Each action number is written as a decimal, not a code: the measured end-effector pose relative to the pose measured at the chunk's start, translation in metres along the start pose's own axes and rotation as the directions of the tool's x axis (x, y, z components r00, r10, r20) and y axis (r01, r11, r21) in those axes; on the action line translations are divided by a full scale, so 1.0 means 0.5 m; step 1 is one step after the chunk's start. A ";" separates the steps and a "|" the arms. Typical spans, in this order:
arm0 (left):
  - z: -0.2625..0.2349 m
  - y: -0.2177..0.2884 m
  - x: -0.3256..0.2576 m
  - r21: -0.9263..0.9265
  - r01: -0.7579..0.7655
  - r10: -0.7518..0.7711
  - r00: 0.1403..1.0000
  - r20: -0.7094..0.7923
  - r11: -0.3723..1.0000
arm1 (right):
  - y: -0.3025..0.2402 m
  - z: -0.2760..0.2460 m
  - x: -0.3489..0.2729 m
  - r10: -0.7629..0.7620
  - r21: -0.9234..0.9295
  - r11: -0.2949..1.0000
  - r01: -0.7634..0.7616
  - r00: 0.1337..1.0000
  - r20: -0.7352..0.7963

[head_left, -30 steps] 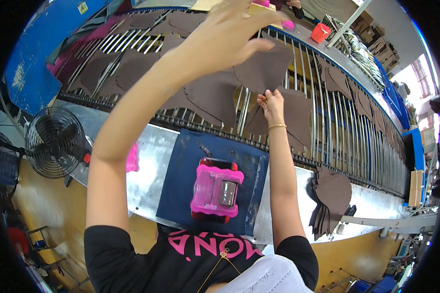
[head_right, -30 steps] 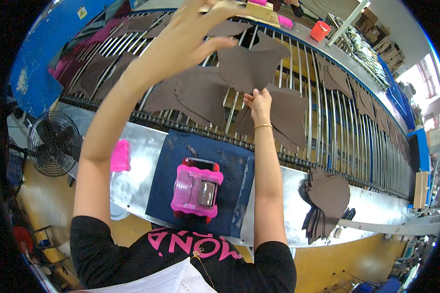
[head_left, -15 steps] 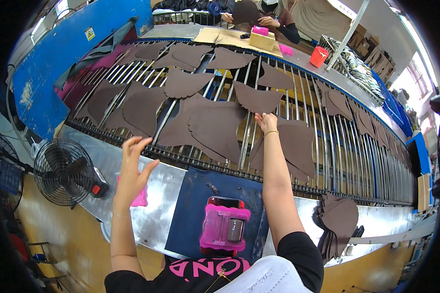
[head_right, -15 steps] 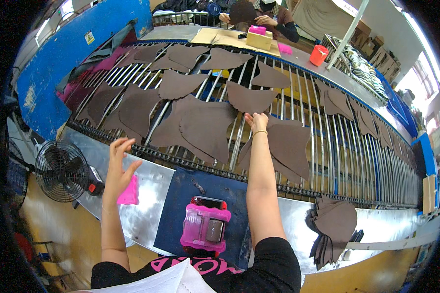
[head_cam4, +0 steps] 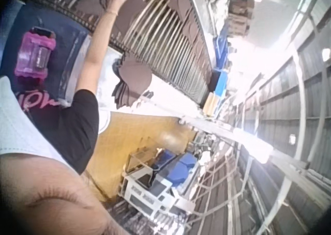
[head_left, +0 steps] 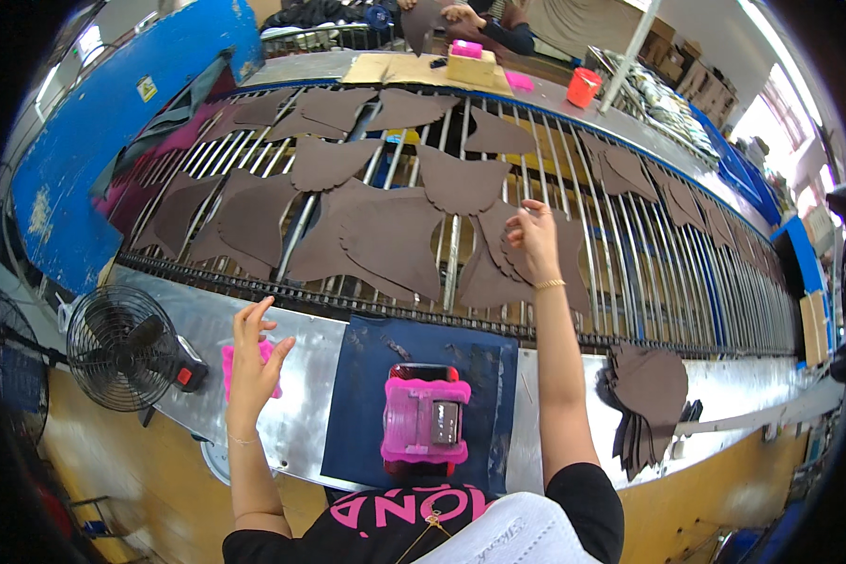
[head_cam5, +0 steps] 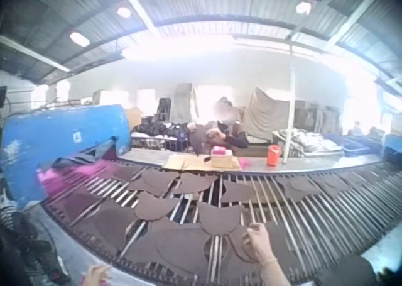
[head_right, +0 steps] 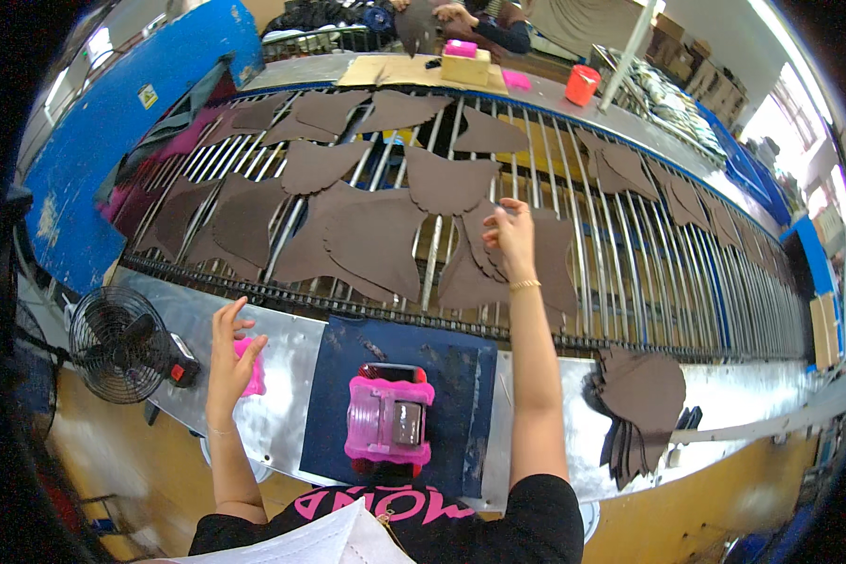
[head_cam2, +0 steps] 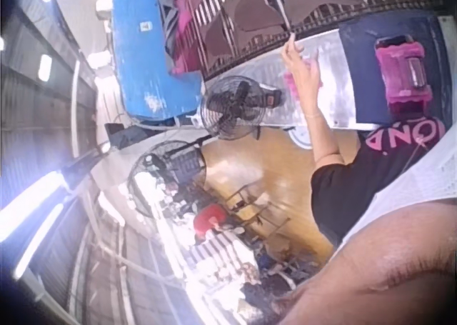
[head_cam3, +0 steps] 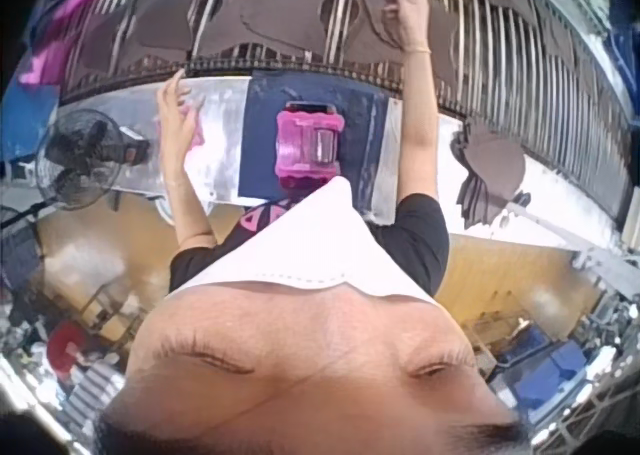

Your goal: The person repeatedly picks up brown fabric pieces from a conveyor belt and places them onto a metal rack. The person handles the pieces one at a time, arranging them in a row along the rack throughout the clip.

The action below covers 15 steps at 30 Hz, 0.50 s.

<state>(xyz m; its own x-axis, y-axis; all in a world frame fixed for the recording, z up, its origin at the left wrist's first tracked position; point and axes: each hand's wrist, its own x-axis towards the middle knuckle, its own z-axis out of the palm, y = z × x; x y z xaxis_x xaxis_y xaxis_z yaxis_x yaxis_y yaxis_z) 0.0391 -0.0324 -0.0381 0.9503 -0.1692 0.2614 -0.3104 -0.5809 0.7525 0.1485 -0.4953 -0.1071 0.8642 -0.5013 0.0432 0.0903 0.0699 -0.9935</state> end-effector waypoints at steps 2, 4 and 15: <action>0.010 -0.003 -0.001 -0.023 -0.011 0.011 1.000 0.011 1.000 | -0.057 -0.094 -0.107 -0.094 -0.194 0.978 0.078 0.993 -0.074; 0.024 0.007 0.001 -0.059 -0.033 0.035 0.998 0.044 0.998 | -0.077 -0.233 -0.212 -0.165 -0.382 0.923 0.057 0.953 -0.256; 0.104 0.024 -0.013 -0.180 -0.050 0.092 0.969 0.229 0.982 | -0.043 -0.726 -0.703 -0.439 -0.633 0.423 -0.648 0.465 -0.769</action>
<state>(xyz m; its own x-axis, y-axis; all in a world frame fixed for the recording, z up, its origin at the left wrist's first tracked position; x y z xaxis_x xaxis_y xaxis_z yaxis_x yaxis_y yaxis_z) 0.0305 -0.0796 -0.0620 0.8981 -0.3996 0.1838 -0.3572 -0.4188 0.8349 -0.3371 -0.6336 -0.1393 -0.0185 -0.9267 0.3754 -0.8356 -0.1918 -0.5147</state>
